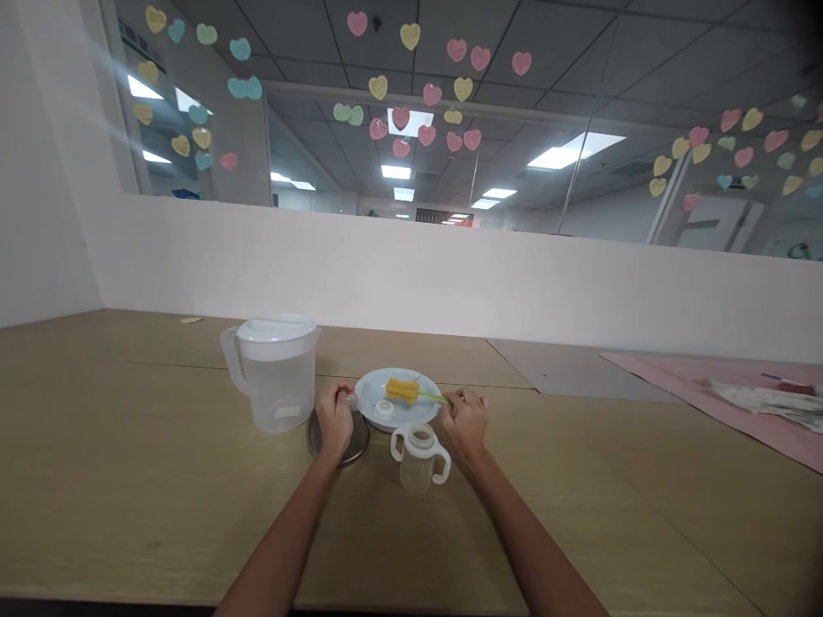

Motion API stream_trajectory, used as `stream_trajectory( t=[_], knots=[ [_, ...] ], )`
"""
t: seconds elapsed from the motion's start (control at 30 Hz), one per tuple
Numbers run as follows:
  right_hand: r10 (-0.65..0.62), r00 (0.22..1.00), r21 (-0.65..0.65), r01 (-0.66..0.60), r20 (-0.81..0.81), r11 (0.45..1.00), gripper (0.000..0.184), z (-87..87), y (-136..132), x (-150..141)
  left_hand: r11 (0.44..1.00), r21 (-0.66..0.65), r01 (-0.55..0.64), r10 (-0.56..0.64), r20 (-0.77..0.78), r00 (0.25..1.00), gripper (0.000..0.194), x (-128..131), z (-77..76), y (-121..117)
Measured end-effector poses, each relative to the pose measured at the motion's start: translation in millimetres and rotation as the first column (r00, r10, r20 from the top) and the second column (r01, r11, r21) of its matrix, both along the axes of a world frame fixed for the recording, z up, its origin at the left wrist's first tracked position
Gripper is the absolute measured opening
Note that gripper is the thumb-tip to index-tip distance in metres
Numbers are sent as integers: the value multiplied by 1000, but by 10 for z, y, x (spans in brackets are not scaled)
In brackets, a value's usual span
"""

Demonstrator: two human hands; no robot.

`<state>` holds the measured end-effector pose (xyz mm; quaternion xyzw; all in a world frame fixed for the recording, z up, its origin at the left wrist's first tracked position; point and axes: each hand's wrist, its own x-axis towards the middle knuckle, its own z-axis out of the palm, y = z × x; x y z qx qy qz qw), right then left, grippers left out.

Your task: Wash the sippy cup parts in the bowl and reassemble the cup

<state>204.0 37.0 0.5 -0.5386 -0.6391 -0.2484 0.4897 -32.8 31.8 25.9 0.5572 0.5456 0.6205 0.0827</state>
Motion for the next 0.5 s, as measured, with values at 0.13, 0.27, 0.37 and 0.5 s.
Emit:
stream_trajectory(
  t=[0.13,0.27,0.37,0.5],
  knots=[
    [-13,1000,-18,13,4,1000,22,-19,21,26,936,-291,-198,41,-468,883,31,-87,-12,-23],
    [-18,1000,-23,18,0,1000,22,-23,28,30,903,-378,-203,-42,-548,835,27,-96,-7,-26],
    [-21,1000,-27,21,12,999,22,-29,35,28,885,-426,-186,-106,-574,812,24,-122,-24,-1],
    [-50,998,-21,51,35,998,22,-44,50,24,871,-467,-154,-179,-593,785,23,-162,-72,40]
  ],
)
